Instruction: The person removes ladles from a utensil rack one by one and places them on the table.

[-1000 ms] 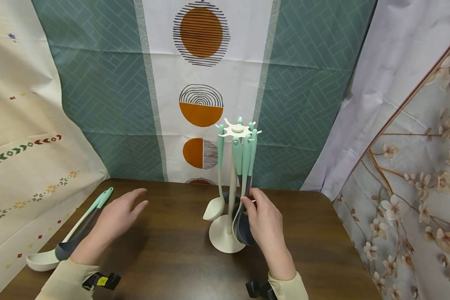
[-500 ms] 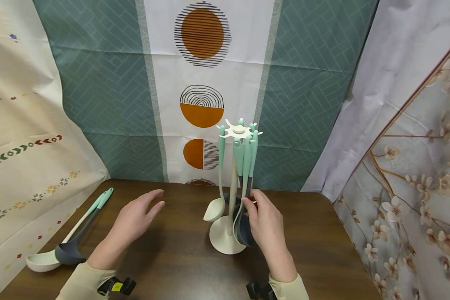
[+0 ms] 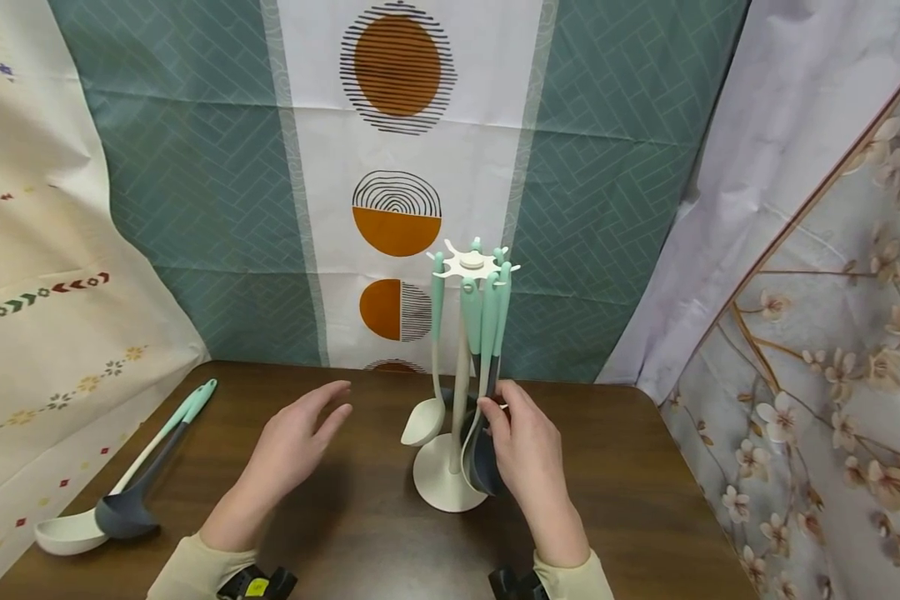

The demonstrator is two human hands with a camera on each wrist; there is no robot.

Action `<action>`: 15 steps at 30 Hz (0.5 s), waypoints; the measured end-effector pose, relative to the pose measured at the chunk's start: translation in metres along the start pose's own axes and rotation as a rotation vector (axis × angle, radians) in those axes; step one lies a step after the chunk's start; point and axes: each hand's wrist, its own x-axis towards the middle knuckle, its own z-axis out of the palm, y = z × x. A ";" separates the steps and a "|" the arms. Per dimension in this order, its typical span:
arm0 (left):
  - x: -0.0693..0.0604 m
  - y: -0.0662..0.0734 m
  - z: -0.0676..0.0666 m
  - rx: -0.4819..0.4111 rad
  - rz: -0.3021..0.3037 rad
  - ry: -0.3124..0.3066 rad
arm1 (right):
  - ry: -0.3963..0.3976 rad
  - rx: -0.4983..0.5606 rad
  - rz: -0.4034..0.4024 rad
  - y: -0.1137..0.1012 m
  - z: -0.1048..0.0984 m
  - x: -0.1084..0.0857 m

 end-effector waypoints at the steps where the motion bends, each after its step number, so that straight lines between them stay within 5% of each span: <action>1: 0.000 0.002 0.002 -0.009 -0.001 0.000 | 0.003 -0.002 -0.001 0.000 0.001 -0.001; 15: 0.011 0.027 0.011 -0.106 0.019 -0.020 | 0.004 0.003 -0.001 0.000 0.001 0.000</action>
